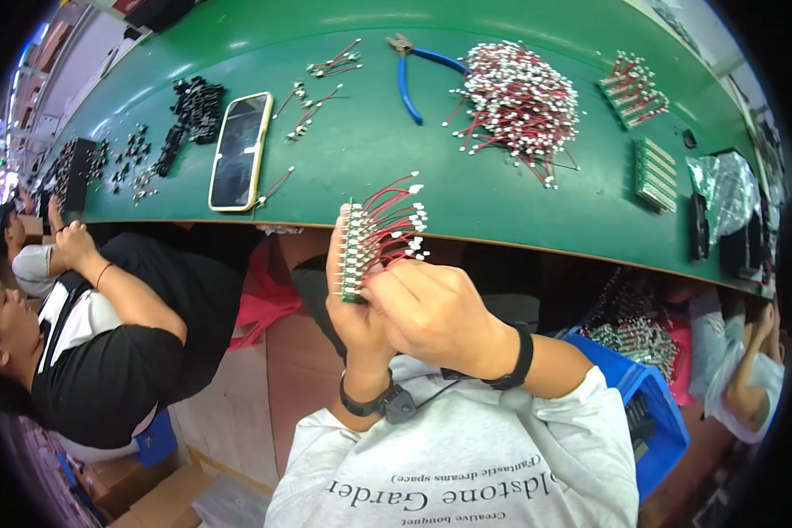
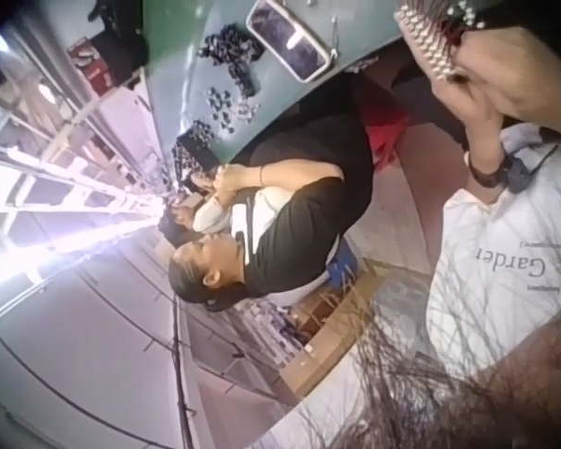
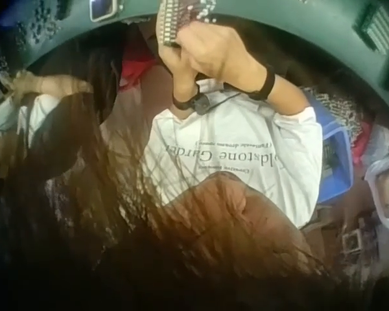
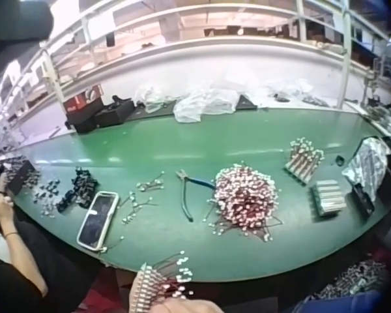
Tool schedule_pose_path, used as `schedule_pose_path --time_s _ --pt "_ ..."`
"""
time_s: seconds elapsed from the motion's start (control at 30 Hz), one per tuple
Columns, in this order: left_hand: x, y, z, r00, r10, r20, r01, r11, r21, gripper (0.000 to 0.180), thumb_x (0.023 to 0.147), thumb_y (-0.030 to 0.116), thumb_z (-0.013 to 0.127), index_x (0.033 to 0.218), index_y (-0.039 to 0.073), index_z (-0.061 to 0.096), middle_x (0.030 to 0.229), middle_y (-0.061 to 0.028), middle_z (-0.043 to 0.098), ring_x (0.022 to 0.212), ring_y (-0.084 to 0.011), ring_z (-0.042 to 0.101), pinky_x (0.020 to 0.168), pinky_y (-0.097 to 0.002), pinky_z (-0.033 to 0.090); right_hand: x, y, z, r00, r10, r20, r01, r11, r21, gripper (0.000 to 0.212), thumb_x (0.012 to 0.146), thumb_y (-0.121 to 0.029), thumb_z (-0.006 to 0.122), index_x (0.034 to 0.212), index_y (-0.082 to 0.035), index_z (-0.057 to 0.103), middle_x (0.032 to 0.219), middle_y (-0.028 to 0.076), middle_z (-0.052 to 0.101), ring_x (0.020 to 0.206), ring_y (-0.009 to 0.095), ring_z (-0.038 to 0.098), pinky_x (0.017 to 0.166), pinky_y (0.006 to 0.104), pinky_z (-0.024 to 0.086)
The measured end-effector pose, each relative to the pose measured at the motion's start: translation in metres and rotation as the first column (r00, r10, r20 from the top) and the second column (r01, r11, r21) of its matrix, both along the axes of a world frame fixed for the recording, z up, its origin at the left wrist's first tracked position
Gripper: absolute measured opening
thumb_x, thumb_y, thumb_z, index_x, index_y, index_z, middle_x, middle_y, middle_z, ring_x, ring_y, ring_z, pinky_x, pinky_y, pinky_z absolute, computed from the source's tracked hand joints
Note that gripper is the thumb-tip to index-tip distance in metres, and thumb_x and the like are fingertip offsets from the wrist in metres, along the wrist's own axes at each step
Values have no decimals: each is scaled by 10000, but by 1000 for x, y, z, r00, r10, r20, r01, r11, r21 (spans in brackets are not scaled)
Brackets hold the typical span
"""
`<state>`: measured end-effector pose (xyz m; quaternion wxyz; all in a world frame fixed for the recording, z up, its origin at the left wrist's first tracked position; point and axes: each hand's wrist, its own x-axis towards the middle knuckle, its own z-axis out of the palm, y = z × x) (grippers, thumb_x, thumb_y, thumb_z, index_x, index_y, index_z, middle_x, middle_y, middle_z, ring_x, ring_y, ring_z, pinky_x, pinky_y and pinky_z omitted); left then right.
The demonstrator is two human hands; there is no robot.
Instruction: The person picks up a circuit board and populates it by inserting small LED components with attached wires one by one. After filling the board, they set it aside and begin picking up more LED components from a pile on the table.
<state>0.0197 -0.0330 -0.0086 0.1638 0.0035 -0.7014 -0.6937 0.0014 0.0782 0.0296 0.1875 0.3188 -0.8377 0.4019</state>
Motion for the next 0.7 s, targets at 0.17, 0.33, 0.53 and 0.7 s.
schedule_pose_path --time_s 0.17,0.33,0.53,0.7 --pt "-1 0 -8 998 -31 -46 37 990 139 608 919 62 621 1458 -65 369 1330 -148 575 1113 -181 601 962 -308 475 -9 7 0 1000 14 21 -13 1000 -14 114 777 -93 706 796 -64 598 667 59 544 565 229 570 502 343 466" --pt "-6 -18 -10 998 7 68 -26 959 281 586 922 -59 563 1466 -60 346 1242 -128 607 1056 -176 617 967 -306 484 -68 72 5 982 -182 -42 183 983 17 168 750 4 734 901 -51 688 747 98 602 666 279 610 587 376 486" --pt "-9 -11 3 994 -41 104 -12 884 468 613 857 -150 489 1447 -69 342 1194 -167 611 1012 -224 653 859 -389 586 -118 100 -13 963 -267 26 236 890 390 123 768 -85 735 889 -99 718 892 48 563 848 240 593 682 367 496" --pt "-9 -11 6 995 -54 86 5 874 486 573 858 -151 494 1416 -77 382 1193 -165 619 1020 -230 660 862 -390 586 -129 92 -16 978 -184 -93 206 890 408 93 771 -56 716 818 -59 636 883 64 570 863 252 556 689 388 480"
